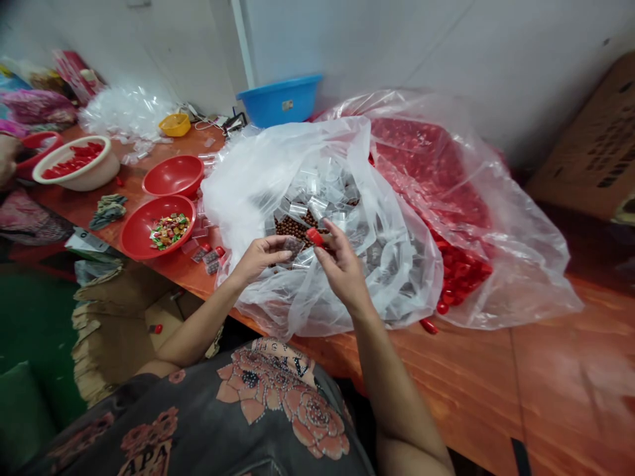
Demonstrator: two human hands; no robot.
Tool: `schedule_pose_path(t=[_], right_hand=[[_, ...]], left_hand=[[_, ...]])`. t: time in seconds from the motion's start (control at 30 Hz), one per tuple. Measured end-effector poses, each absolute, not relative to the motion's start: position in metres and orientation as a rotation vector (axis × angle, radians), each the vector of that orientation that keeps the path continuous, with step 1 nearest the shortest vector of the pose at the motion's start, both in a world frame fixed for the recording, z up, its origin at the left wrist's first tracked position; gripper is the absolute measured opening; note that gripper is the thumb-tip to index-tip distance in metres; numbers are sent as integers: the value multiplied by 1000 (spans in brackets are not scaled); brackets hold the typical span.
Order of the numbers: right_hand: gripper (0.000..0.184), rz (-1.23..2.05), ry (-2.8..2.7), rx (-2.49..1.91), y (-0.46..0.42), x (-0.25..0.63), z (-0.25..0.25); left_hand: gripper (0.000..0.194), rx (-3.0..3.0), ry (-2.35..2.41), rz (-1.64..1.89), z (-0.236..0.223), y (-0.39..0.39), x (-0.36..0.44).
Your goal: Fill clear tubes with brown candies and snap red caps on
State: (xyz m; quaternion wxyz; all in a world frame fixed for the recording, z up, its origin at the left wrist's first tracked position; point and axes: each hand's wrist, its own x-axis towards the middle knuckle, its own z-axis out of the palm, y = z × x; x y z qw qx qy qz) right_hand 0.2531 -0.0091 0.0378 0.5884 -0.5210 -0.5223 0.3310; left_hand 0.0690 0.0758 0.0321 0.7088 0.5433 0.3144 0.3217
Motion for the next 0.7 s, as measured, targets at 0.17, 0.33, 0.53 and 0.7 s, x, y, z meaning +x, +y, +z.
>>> schedule_pose_path(t=[0.17,0.33,0.53,0.7], right_hand=[[51,549,-1601,-1314,1,247,43],[46,497,-1690,-1334,1,255,40],[39,581,-1499,-1447,-2,263,24],[41,980,-1148,-1284,-4,254,32]], left_hand=[[47,1197,637,658,26,71,67],[48,1142,675,648,17,70,67],[45,1215,699,698,14,68,65],[43,1248,715,754,10,67,68]])
